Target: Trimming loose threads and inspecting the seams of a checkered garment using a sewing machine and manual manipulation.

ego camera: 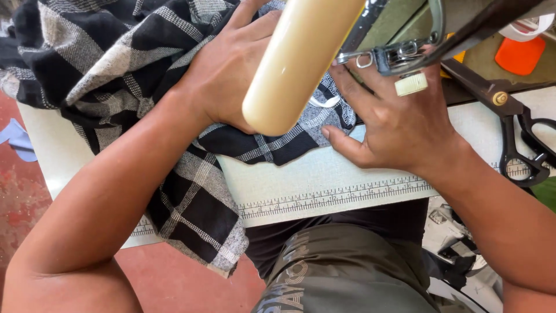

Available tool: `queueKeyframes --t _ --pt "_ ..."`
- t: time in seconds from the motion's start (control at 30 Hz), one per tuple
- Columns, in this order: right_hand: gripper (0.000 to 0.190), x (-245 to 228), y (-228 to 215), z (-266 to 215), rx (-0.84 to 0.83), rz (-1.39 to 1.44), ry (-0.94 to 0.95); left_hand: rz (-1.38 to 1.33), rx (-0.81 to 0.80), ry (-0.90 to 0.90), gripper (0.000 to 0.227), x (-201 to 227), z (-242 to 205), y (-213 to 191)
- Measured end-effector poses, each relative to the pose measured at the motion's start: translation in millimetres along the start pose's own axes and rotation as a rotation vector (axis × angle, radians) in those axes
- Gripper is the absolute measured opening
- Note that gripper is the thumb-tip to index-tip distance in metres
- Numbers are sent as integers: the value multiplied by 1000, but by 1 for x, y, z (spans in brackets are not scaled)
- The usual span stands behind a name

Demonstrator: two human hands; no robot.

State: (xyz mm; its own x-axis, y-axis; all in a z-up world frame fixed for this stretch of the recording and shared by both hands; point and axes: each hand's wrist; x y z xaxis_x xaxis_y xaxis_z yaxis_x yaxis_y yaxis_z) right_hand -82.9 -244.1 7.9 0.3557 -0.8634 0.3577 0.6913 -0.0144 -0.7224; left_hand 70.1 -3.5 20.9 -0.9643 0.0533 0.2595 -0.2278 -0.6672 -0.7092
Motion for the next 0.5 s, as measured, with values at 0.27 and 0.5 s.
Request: queueKeyframes --t 0.27,0.5 --pt "69 -4 -1 0 -9 304 173 59 54 86 24 -6 -5 4" --pt "68 2 -2 2 -29 361 135 110 107 169 23 -2 -5 5"
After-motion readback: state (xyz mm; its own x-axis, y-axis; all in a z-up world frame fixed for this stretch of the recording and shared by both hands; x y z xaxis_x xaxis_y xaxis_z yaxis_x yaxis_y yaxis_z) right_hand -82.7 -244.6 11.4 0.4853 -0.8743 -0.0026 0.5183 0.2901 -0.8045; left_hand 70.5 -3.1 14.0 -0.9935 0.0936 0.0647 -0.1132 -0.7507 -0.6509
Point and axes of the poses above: each hand's wrist, its own z-axis towards the middle knuckle, its own y-axis out of the palm, x = y × z, and after that the axes turned 13 degrees about x, right-handed
